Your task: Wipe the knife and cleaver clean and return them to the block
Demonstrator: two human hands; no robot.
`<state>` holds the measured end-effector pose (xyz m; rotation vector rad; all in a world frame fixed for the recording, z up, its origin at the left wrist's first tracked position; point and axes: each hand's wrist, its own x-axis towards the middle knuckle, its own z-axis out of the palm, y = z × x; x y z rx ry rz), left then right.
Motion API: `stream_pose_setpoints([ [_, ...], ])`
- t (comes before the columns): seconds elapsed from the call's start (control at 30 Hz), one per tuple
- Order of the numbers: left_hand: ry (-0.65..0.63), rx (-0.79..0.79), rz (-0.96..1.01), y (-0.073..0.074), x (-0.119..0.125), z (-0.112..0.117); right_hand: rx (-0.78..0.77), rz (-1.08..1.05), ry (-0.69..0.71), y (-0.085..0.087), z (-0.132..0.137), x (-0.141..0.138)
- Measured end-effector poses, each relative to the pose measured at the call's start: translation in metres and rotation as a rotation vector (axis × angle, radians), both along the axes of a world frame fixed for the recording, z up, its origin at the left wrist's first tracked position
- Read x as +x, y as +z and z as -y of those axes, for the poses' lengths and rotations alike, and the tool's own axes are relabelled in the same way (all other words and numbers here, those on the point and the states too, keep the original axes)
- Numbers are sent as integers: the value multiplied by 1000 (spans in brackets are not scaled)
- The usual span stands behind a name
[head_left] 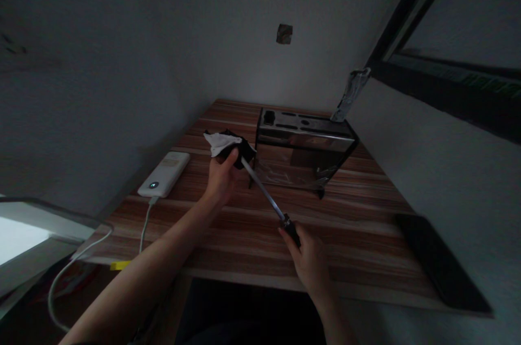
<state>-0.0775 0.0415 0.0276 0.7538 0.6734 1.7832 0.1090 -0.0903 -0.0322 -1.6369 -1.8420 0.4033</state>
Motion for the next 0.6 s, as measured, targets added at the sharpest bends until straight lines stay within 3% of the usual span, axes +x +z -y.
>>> stream_pose_setpoints([
  [0.27, -65, -89, -102, -9, 19, 17, 17, 0, -22, -2, 0, 1],
  [0.6, -173, -48, -340, -18, 32, 33, 26, -61, -40, -3, -2, 1],
])
